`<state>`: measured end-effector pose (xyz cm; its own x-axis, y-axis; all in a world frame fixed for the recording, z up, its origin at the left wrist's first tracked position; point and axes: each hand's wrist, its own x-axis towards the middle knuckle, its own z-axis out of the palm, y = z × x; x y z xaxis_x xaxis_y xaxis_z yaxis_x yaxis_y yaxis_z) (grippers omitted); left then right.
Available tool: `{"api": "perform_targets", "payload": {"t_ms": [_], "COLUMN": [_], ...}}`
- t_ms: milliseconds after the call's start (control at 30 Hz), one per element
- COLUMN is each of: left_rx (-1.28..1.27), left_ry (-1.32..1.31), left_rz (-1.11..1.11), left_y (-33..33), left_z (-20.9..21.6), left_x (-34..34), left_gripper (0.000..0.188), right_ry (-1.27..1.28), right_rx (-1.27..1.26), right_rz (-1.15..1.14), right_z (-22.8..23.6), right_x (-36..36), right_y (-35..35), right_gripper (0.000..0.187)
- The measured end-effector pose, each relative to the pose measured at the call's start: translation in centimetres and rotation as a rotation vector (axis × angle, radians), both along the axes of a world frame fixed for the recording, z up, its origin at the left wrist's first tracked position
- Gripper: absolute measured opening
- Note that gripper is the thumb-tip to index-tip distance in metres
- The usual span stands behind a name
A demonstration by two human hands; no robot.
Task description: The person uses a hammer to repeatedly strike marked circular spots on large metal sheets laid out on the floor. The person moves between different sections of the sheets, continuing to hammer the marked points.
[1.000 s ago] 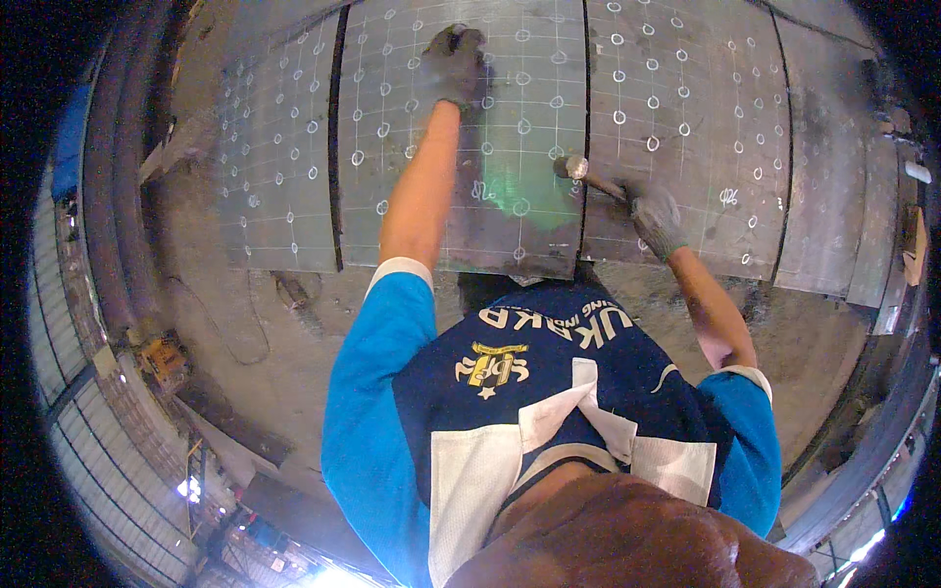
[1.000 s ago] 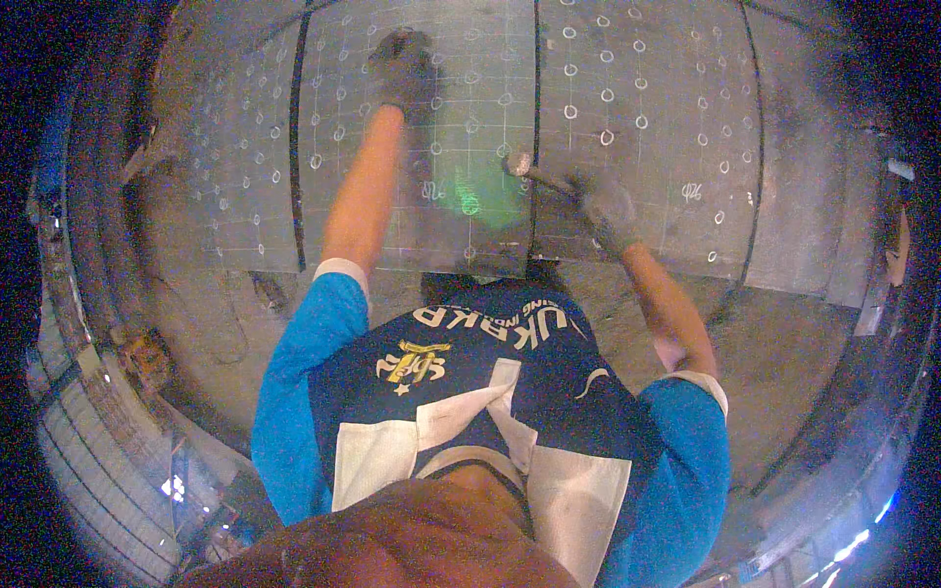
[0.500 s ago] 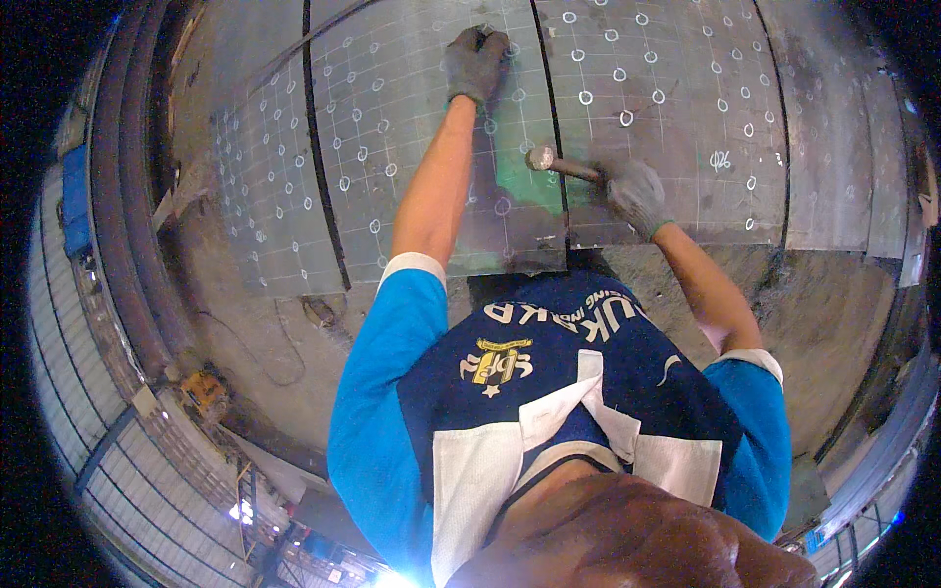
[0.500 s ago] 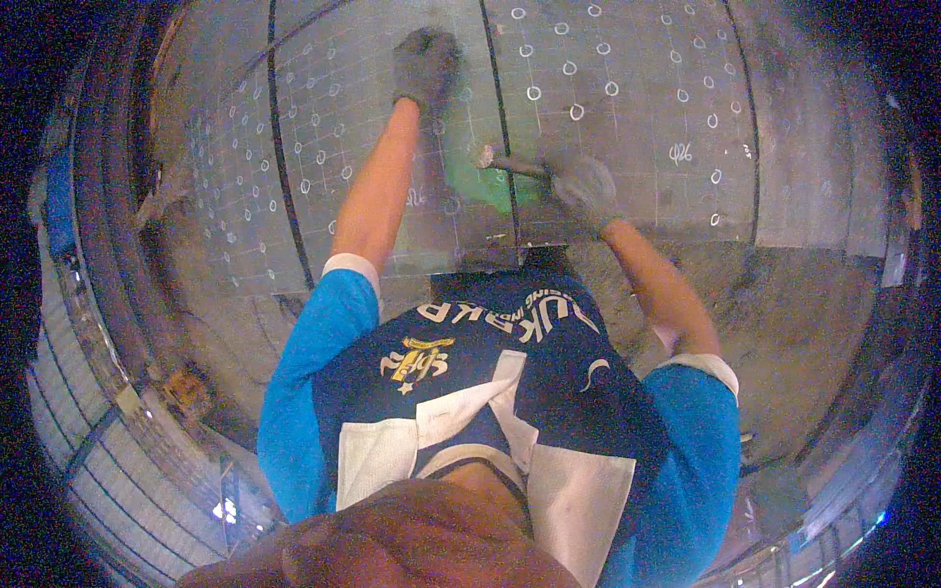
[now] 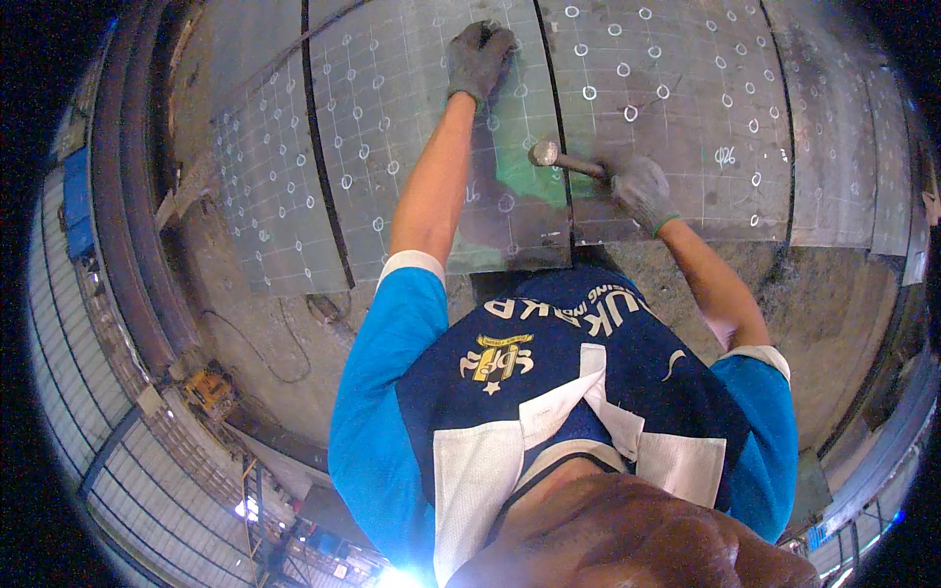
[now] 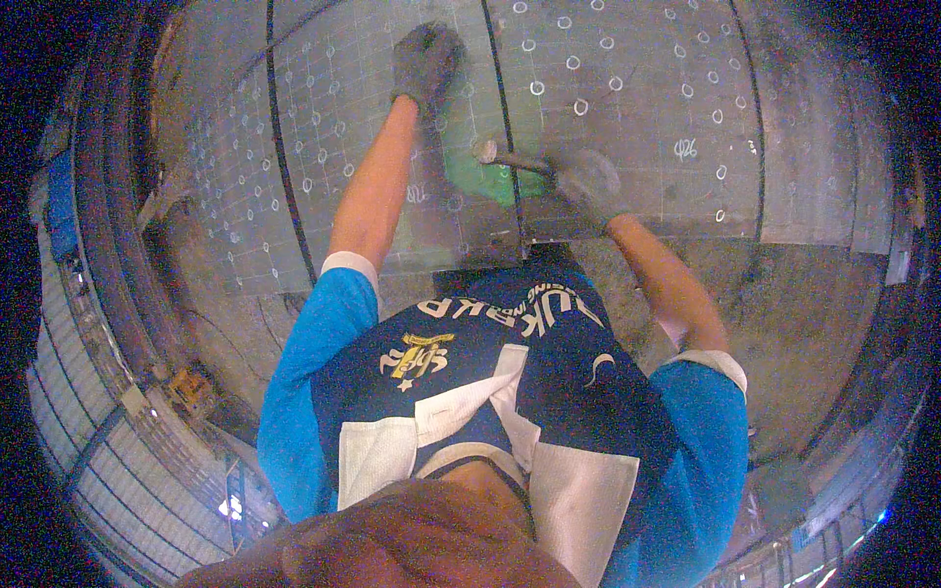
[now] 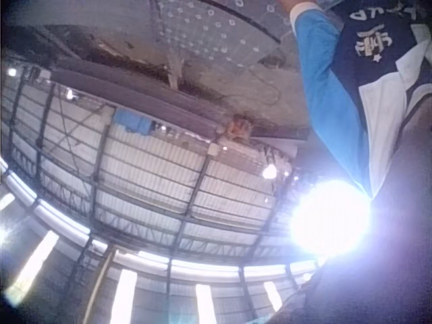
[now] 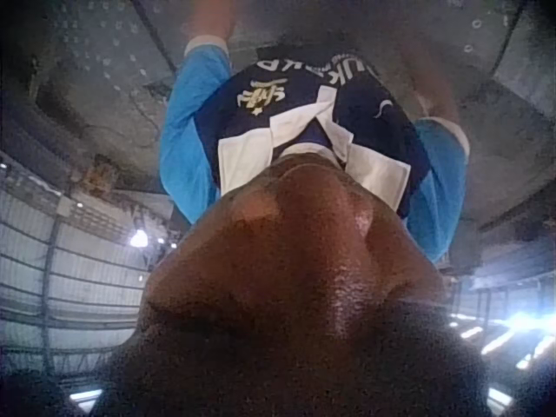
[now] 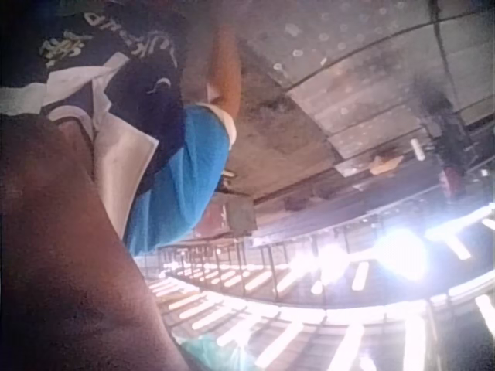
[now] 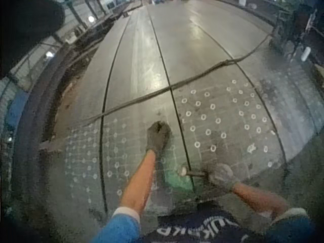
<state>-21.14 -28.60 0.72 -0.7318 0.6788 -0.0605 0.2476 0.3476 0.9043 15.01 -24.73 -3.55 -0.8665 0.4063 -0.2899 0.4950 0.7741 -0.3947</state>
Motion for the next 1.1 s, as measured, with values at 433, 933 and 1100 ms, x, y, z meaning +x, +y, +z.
{"api": "perform_targets", "payload": {"t_ms": [433,933,1100], "left_rx": [-0.004,-0.006,0.011], "left_ry": [0.053,0.181,0.366], "left_rz": [-0.002,-0.115,-0.03], "left_y": [0.3,0.2,0.7], "left_z": [-1.4,-2.0,-1.9], "left_x": [-0.2,0.9,0.2], "left_gripper": [0.036,0.033,0.033], "right_ry": [0.173,0.787,0.04], "right_rx": [-0.023,-0.358,-0.273], "right_rz": [-0.006,-0.158,-0.153], "right_z": [1.7,9.4,9.8], "right_x": [-1.3,-16.0,-10.4], "right_y": [1.1,12.3,10.5], "right_gripper": [0.029,0.032,0.053]}}
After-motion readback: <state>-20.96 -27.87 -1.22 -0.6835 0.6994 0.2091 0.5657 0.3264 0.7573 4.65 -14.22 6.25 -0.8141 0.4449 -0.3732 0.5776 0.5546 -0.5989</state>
